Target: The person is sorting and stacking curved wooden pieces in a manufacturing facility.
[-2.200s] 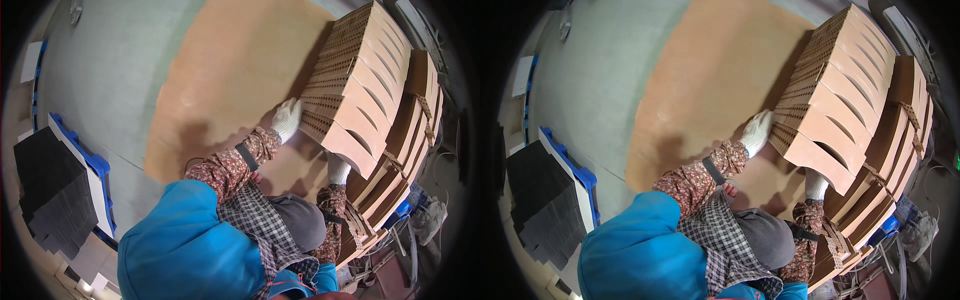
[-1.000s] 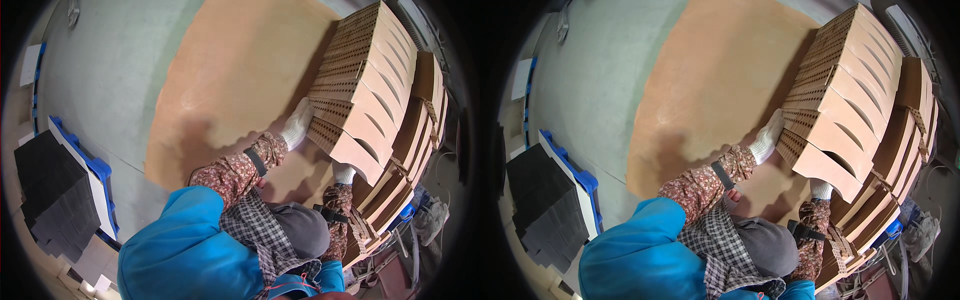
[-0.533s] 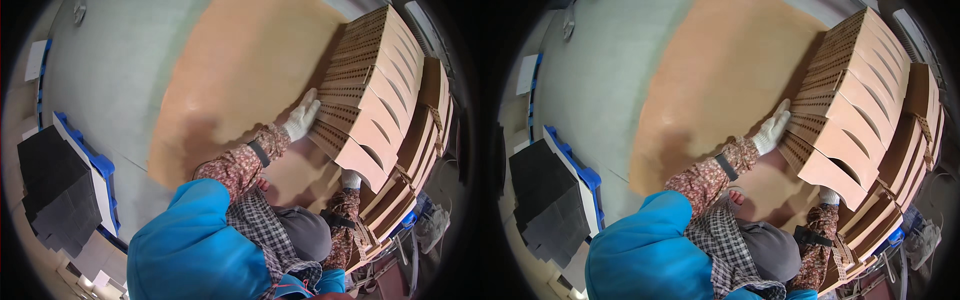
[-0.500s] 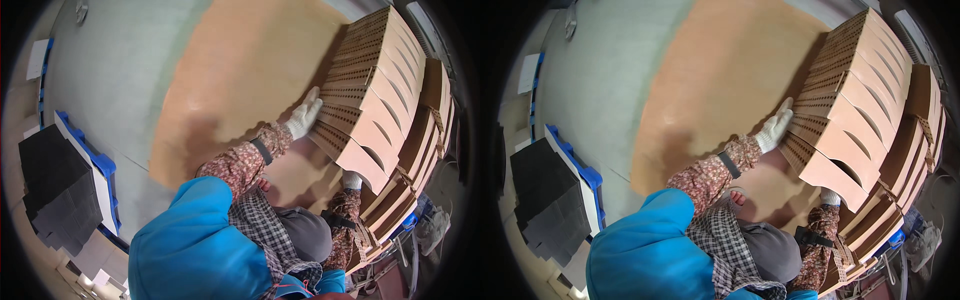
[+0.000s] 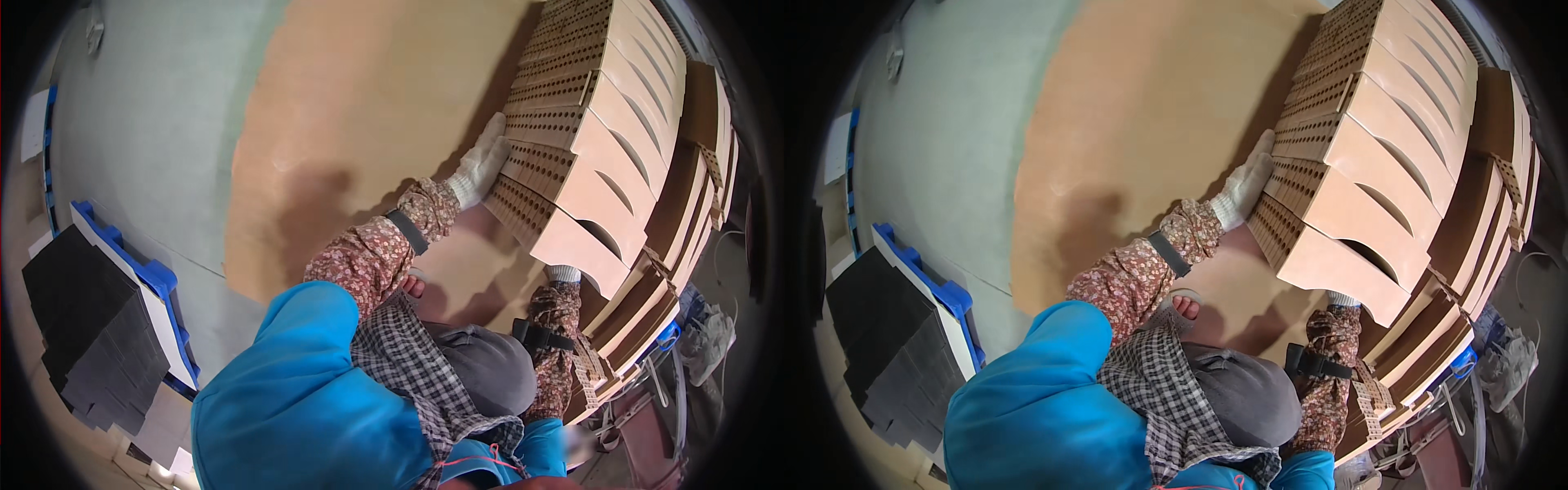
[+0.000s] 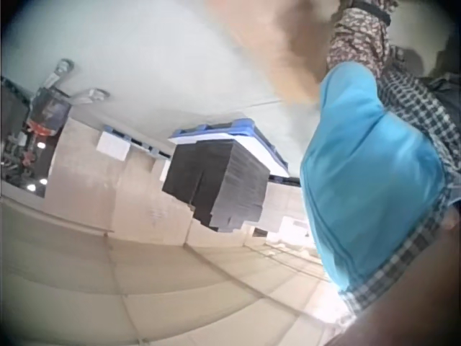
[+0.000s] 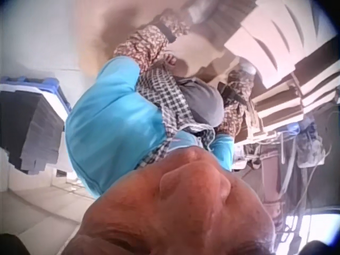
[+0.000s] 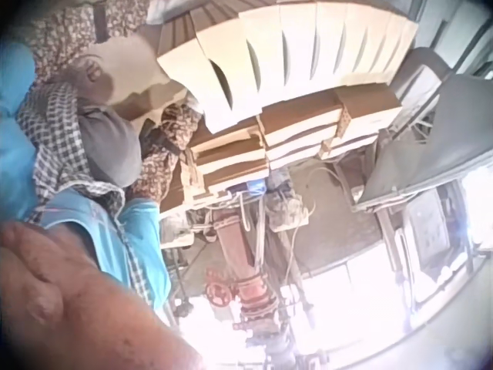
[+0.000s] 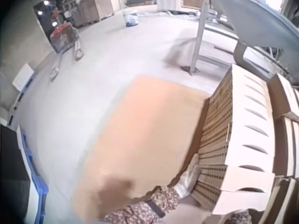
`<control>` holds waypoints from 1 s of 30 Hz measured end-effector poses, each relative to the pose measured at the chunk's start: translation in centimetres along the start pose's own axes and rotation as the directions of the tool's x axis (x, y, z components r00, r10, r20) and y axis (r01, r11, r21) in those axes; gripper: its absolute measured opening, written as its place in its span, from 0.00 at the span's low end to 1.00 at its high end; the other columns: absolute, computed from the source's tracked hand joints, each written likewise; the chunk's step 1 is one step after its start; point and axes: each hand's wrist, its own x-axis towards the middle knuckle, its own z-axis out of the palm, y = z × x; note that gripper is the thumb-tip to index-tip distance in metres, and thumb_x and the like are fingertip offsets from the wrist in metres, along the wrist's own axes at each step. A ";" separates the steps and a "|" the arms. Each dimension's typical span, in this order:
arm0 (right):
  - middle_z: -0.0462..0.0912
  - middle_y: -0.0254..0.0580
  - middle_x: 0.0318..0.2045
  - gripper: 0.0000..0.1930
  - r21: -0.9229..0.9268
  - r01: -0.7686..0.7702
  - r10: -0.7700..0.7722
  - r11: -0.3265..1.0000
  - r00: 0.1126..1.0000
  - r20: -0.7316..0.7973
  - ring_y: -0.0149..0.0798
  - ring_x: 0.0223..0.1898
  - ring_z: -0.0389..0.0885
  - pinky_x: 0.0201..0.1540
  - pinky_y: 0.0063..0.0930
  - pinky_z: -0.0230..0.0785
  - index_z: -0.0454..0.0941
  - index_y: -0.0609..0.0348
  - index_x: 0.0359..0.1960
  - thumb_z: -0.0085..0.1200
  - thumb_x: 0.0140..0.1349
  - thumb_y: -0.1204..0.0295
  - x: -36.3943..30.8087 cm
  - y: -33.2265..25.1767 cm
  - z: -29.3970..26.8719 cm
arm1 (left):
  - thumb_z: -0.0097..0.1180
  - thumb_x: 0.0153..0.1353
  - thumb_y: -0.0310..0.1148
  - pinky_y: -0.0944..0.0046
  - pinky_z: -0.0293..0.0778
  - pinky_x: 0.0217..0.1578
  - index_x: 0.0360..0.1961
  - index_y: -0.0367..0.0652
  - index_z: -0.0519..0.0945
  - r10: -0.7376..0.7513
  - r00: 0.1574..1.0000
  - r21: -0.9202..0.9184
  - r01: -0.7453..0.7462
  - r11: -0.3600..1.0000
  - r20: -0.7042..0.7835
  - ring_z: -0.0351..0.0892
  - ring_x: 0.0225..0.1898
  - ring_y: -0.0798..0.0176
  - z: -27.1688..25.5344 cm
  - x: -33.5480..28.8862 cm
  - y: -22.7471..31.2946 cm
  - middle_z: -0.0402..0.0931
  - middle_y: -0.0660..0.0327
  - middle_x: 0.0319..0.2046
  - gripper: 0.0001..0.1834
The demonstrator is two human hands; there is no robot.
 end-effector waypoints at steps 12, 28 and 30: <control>0.77 0.51 0.58 0.22 0.031 -0.017 0.016 0.999 1.000 0.009 0.53 0.60 0.75 0.64 0.50 0.66 0.74 0.57 0.60 0.46 0.71 0.58 1.1 0.3 -1.2 | 0.33 0.76 0.57 0.61 0.40 0.75 0.77 0.36 0.47 0.013 1.000 -0.167 -0.011 0.986 0.014 0.42 0.78 0.50 -0.8 0.7 0.1 0.46 0.48 0.77 0.41; 0.76 0.50 0.59 0.23 0.069 -0.079 0.078 0.995 0.997 0.019 0.52 0.61 0.73 0.65 0.49 0.65 0.72 0.56 0.61 0.45 0.73 0.56 -0.3 0.6 0.1 | 0.23 0.71 0.67 0.62 0.39 0.76 0.77 0.37 0.45 0.036 0.999 0.103 -0.034 0.994 -0.017 0.40 0.79 0.50 -0.7 13.4 2.9 0.41 0.47 0.78 0.48; 0.76 0.50 0.59 0.23 0.078 -0.088 0.087 0.993 0.996 0.012 0.51 0.62 0.73 0.65 0.49 0.65 0.72 0.56 0.62 0.45 0.73 0.56 -0.3 0.8 0.1 | 0.23 0.72 0.67 0.62 0.40 0.76 0.77 0.36 0.45 0.038 0.999 0.100 -0.037 0.994 -0.011 0.41 0.78 0.50 -0.3 13.8 3.2 0.42 0.46 0.78 0.48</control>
